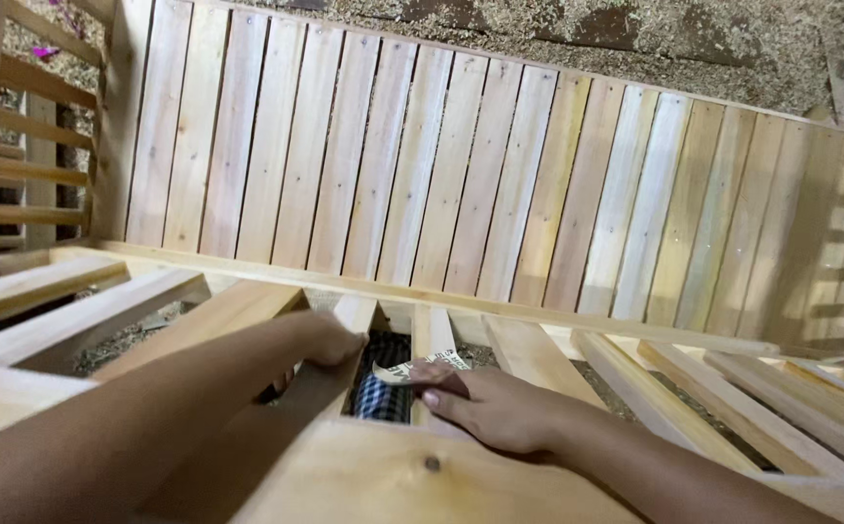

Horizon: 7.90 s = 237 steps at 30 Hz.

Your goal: The person sands the wooden slats and rails of a slatted wooden furniture piece using a sanding block, working along the edges and between the slats. They periodically wipe dust off the surface with a cloth and reposition around the piece to sand different sections.

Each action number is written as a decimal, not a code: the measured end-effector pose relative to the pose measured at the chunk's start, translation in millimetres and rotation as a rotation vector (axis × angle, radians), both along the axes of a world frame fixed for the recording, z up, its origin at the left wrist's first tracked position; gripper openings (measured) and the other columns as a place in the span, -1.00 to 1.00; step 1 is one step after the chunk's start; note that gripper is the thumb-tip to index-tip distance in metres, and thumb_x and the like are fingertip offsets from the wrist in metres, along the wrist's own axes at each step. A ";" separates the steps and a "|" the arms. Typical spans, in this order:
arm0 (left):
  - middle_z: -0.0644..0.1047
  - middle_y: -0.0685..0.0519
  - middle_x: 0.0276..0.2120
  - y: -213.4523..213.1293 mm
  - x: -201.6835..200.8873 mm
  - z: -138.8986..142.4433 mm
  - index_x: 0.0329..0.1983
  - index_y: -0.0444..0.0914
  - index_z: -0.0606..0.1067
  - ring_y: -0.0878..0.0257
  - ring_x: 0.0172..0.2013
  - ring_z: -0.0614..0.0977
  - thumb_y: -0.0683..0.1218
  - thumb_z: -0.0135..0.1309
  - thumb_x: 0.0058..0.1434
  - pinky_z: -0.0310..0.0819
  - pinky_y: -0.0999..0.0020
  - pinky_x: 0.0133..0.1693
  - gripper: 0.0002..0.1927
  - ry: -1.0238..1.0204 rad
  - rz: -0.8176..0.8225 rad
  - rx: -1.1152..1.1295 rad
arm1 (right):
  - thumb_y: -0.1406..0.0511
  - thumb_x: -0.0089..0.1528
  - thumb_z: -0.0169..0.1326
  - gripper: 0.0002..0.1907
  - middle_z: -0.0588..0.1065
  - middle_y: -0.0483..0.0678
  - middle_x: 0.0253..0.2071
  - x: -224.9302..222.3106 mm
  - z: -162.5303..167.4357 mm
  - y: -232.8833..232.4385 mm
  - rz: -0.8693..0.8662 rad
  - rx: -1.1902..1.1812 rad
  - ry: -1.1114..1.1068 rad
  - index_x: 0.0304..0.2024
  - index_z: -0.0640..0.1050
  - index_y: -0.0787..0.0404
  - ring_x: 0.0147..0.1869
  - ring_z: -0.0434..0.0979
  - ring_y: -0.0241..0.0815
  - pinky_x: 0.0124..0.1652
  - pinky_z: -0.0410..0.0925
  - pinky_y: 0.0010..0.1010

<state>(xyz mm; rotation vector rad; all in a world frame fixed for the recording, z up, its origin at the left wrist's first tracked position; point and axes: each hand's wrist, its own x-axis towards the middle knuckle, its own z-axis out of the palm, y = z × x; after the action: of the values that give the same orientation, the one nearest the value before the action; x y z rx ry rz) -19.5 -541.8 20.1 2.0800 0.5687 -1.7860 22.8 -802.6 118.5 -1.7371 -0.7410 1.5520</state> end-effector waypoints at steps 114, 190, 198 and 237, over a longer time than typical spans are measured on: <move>0.32 -0.67 0.20 -5.8 -20.6 -49.0 0.30 -0.46 0.19 -0.41 0.19 0.47 0.04 -0.14 0.42 0.50 0.07 0.13 -0.44 -0.181 -0.510 -0.236 | 0.17 0.41 -0.18 -0.50 0.31 -0.05 0.45 14.3 -85.8 8.8 -0.033 -0.337 0.088 0.42 0.33 -0.01 0.51 0.25 -0.09 0.39 0.11 -0.21; 0.31 -0.54 0.27 -6.7 -13.5 -51.2 0.38 -0.56 0.05 -0.29 0.21 0.51 0.03 0.00 0.31 0.42 0.05 0.21 -0.23 -0.052 -0.090 -0.077 | 0.07 0.39 -0.34 -0.45 0.11 -0.16 0.55 32.4 -136.0 47.3 0.050 -0.300 -0.077 0.45 0.29 -0.21 0.55 0.11 -0.04 0.44 -0.01 -0.10; 0.35 -0.43 0.28 -10.6 -8.0 -34.4 0.49 -0.51 -0.12 -0.24 0.25 0.48 0.06 -0.02 0.34 0.40 0.05 0.24 -0.11 -0.003 0.366 0.058 | 0.07 0.42 -0.32 -0.46 0.03 -0.17 0.57 15.9 -24.4 6.5 -0.002 -0.528 0.249 0.47 0.15 -0.16 0.62 -0.02 -0.18 0.45 -0.06 -0.26; 0.39 -0.49 0.23 -11.9 -18.2 -42.1 0.49 -0.60 -0.32 -0.20 0.22 0.51 0.05 -0.27 0.44 0.41 0.13 0.23 -0.14 -0.057 0.369 -0.052 | 0.04 0.39 -0.24 -0.42 0.25 0.11 0.52 -14.8 -40.6 -47.9 0.021 -0.264 0.070 0.40 0.41 0.02 0.62 0.06 0.04 0.45 -0.03 -0.09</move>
<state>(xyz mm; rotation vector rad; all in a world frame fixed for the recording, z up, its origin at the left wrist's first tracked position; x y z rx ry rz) -37.6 -553.7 -21.9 1.8409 0.8195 -1.5093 8.1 -850.5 77.9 -1.8553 -0.5405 1.7805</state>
